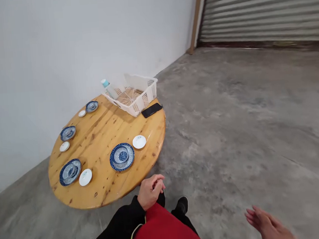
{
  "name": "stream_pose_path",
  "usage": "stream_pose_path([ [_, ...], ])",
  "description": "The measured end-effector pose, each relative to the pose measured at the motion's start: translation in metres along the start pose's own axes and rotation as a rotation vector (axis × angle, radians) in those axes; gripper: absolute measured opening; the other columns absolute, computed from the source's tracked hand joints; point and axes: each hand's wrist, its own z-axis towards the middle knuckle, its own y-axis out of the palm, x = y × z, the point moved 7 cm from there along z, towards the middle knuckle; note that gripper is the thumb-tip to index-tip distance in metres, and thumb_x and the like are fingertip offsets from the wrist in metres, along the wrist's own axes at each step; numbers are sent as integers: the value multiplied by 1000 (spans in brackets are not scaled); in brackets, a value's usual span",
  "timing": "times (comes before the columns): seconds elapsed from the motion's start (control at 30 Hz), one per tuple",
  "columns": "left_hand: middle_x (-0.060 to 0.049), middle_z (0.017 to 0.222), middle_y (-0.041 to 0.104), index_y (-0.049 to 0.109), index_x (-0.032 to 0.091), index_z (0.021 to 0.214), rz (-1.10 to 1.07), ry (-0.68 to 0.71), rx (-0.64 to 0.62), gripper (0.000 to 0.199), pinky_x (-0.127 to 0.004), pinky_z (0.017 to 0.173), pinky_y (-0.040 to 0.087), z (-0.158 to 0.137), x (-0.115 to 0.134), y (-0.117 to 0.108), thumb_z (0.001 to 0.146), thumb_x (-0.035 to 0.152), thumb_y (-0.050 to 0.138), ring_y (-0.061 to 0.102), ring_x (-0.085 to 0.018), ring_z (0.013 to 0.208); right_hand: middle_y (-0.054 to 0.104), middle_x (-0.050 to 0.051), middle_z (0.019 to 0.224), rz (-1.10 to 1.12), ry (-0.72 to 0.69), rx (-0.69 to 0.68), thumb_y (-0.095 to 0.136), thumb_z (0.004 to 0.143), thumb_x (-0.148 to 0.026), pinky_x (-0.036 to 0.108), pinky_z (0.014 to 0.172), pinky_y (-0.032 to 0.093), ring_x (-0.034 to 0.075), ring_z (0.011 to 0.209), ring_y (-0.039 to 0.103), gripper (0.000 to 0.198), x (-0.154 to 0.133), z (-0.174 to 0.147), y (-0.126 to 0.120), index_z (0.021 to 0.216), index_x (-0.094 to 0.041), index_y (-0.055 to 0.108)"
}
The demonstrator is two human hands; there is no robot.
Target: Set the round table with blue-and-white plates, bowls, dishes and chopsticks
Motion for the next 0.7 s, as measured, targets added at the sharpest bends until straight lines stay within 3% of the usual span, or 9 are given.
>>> stream_pose_path([
  [0.07, -3, 77, 77, 74, 17, 109, -16, -52, 78, 31, -22, 61, 54, 4, -3, 3, 98, 32, 49, 68, -12, 58, 75, 11, 81, 75, -25, -23, 74, 66, -57, 53, 85, 67, 41, 93, 79, 27, -60, 34, 29, 82, -35, 72],
  [0.13, -3, 78, 78, 74, 17, 110, -37, -97, 139, 32, -22, 62, 55, 10, -6, 5, 99, 33, 48, 68, -12, 58, 75, 9, 80, 138, -96, -139, 79, 60, -56, 52, 86, 68, 37, 85, 79, 36, -115, 53, 71, 85, -30, 73],
  [0.3, -3, 80, 78, 73, 18, 111, -44, -104, 277, 32, -22, 62, 54, 50, -4, 5, 101, 33, 47, 68, -12, 59, 75, 10, 73, 120, -174, -467, 86, 48, -60, 39, 62, 64, 27, 66, 73, 57, -204, 66, 167, 86, -19, 75],
  [0.47, -3, 77, 77, 72, 18, 109, -58, -48, 385, 30, -24, 63, 54, 107, 8, 0, 100, 29, 46, 68, -13, 60, 76, 10, 74, -36, -295, -576, 86, 51, -64, 38, 62, 63, 26, 67, 73, 59, -290, 86, 197, 87, -19, 76],
  [0.6, -3, 80, 79, 72, 18, 110, -33, -26, 432, 28, -24, 66, 55, 136, 21, -15, 100, 26, 47, 70, -14, 62, 77, 8, 77, -127, -557, -565, 82, 59, -63, 39, 64, 62, 27, 71, 73, 52, -397, 84, 212, 92, -23, 76],
  [0.7, -4, 84, 80, 72, 18, 114, -2, -11, 491, 28, -23, 68, 57, 141, 27, -28, 102, 26, 48, 73, -14, 66, 79, 8, 84, -206, -757, -572, 76, 69, -61, 45, 79, 63, 29, 77, 74, 43, -475, 61, 239, 94, -26, 77],
])
